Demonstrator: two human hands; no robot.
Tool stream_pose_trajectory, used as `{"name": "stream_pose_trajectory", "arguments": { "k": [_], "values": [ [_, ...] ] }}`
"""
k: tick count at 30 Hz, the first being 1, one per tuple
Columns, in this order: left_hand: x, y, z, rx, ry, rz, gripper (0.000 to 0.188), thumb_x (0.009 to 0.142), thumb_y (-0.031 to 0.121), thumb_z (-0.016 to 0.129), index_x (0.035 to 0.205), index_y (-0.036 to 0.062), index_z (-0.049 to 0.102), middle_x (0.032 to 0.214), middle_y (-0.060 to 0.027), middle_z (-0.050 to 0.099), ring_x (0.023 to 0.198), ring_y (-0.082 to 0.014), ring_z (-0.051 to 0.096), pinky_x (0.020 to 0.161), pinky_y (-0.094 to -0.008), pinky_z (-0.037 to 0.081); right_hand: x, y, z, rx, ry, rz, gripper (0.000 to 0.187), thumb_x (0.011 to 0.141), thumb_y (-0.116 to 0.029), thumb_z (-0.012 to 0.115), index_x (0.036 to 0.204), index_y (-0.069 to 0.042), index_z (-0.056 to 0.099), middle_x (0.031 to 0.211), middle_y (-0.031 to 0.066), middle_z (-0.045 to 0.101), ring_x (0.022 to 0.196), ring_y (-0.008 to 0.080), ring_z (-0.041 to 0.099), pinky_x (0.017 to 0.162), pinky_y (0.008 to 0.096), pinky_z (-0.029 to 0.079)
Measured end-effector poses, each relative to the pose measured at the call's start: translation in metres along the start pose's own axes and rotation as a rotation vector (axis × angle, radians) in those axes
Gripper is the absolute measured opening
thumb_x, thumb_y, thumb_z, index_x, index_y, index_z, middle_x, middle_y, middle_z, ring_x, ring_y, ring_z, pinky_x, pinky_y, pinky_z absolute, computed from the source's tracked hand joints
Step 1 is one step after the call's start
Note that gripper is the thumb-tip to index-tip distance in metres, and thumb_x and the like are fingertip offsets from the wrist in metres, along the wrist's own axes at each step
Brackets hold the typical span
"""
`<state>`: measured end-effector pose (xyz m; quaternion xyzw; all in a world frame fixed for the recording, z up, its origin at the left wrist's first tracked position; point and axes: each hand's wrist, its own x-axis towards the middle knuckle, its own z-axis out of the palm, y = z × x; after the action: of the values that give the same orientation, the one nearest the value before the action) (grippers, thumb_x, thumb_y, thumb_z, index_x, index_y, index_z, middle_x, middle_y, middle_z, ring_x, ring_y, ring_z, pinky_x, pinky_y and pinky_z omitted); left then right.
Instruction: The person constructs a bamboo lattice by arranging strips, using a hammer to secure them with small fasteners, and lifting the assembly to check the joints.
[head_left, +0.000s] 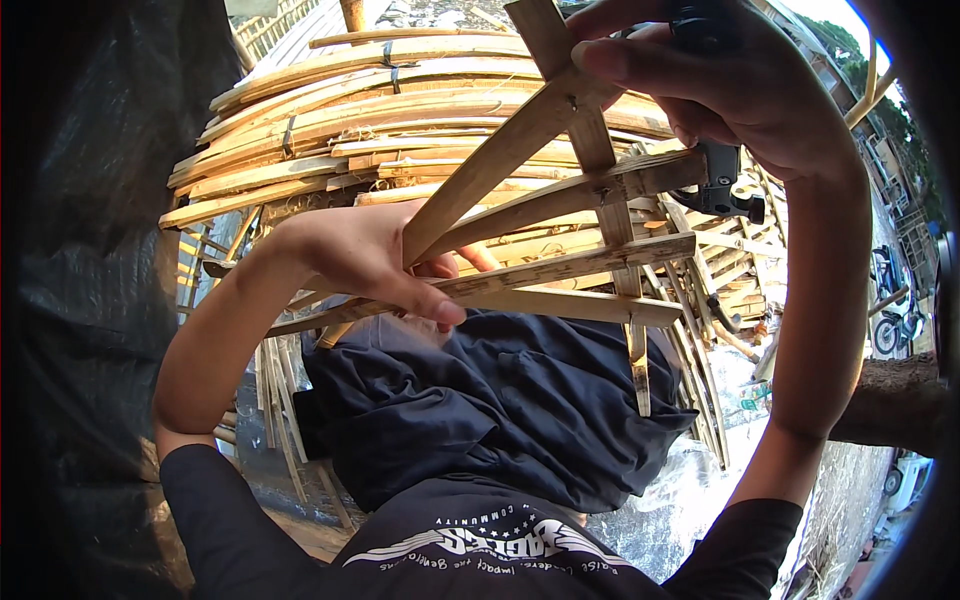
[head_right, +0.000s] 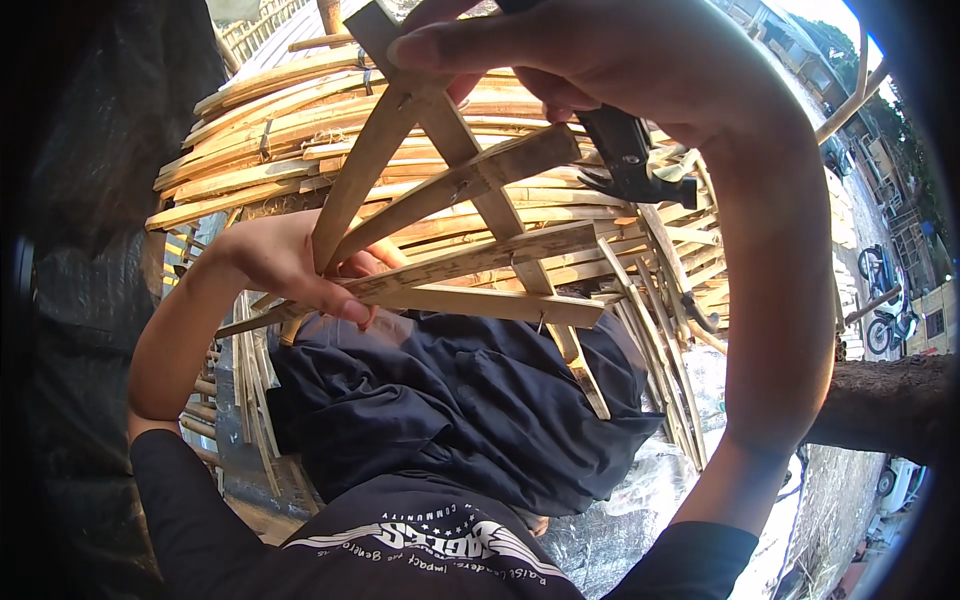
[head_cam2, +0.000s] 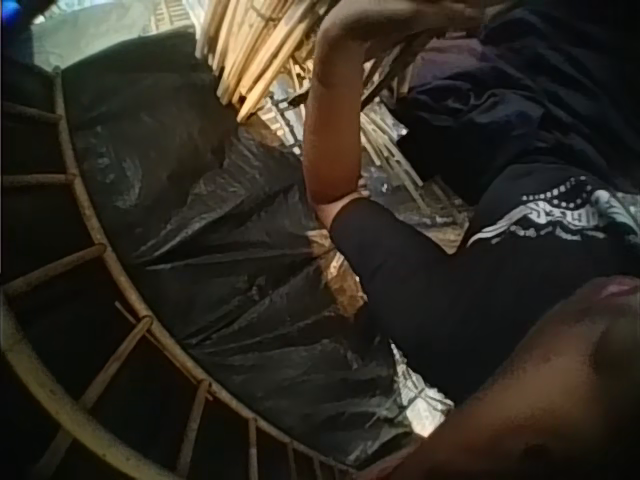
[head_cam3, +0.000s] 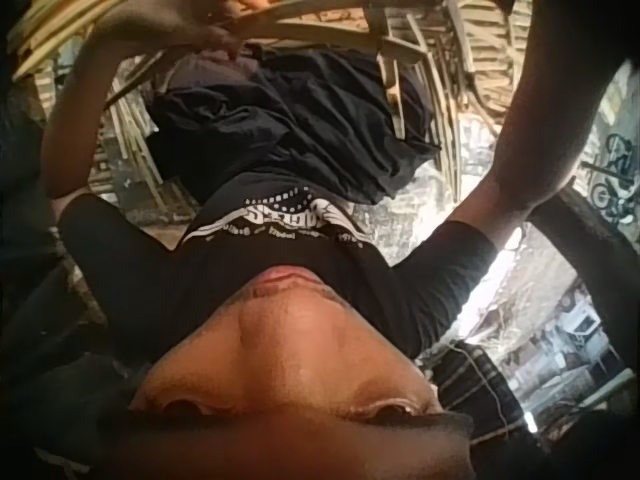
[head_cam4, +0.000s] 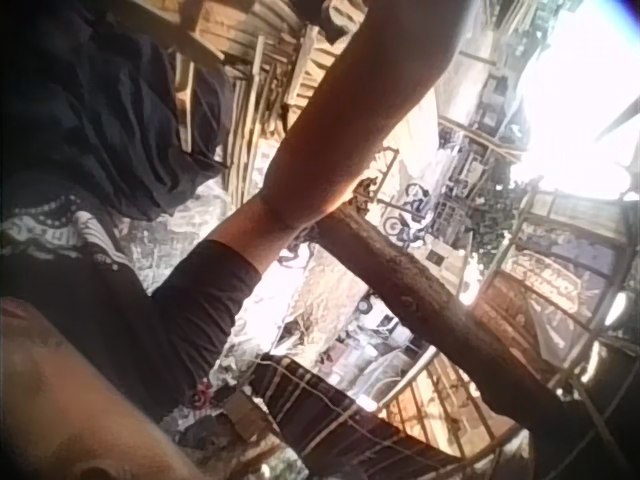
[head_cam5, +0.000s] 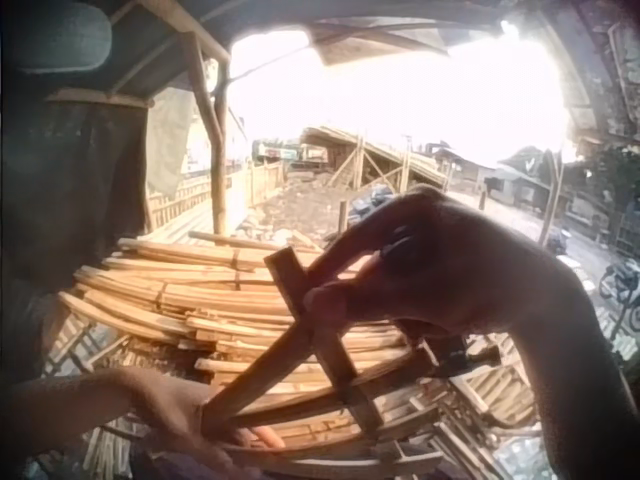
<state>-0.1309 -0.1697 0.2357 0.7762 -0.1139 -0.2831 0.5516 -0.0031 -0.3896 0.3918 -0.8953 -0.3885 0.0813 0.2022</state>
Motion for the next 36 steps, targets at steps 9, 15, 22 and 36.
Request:
{"name": "stream_pose_trajectory", "arguments": {
  "k": [9, 15, 22, 36],
  "values": [
    [-0.009, 0.005, 0.003, -0.161, 0.029, -0.165, 0.036, 0.091, 0.004, 0.072, 0.124, -0.0051, 0.060, 0.086, -0.0044, 0.067, 0.076, -0.0093, 0.067, 0.067, -0.0250, 0.055, -0.005, 0.036, 0.003, 0.413, 0.100, -0.229, 0.047, 0.097, -0.046, 0.066, 0.105, 0.000, 0.073, 0.066, 0.0064, 0.071, 0.035, 0.0037, 0.042, 0.035, 0.0201, 0.033],
    [-0.007, 0.009, -0.001, -0.217, 0.037, -0.122, 0.033, 0.091, 0.008, 0.073, 0.117, -0.0068, 0.061, 0.080, -0.0015, 0.063, 0.065, -0.0043, 0.056, 0.056, -0.0220, 0.046, -0.016, 0.073, -0.017, 0.571, 0.260, -0.331, 0.044, 0.101, -0.041, 0.061, 0.106, 0.001, 0.071, 0.081, 0.0102, 0.074, 0.035, 0.0029, 0.040, 0.032, 0.0204, 0.032],
    [-0.046, 0.033, -0.021, -0.195, 0.406, 0.010, 0.041, 0.087, -0.002, 0.068, 0.126, -0.0042, 0.057, 0.077, -0.0050, 0.060, 0.058, -0.0066, 0.054, 0.048, -0.0221, 0.040, -0.067, 0.140, -0.011, 0.949, 0.616, -0.480, 0.048, 0.108, -0.037, 0.045, 0.122, 0.006, 0.062, 0.064, -0.0038, 0.047, 0.041, -0.0002, 0.025, 0.044, 0.0203, 0.023],
    [-0.031, -0.053, -0.009, 1.173, 0.965, 0.131, 0.058, 0.075, -0.004, 0.073, 0.131, 0.0009, 0.059, 0.117, -0.0223, 0.066, 0.101, -0.0407, 0.066, 0.084, -0.0437, 0.054, -0.041, 0.339, 0.259, 2.101, 0.484, -0.079, 0.039, 0.105, -0.043, 0.053, 0.103, -0.005, 0.061, 0.059, -0.0065, 0.036, 0.044, 0.0040, 0.028, 0.044, 0.0221, 0.028]
  ]
}}
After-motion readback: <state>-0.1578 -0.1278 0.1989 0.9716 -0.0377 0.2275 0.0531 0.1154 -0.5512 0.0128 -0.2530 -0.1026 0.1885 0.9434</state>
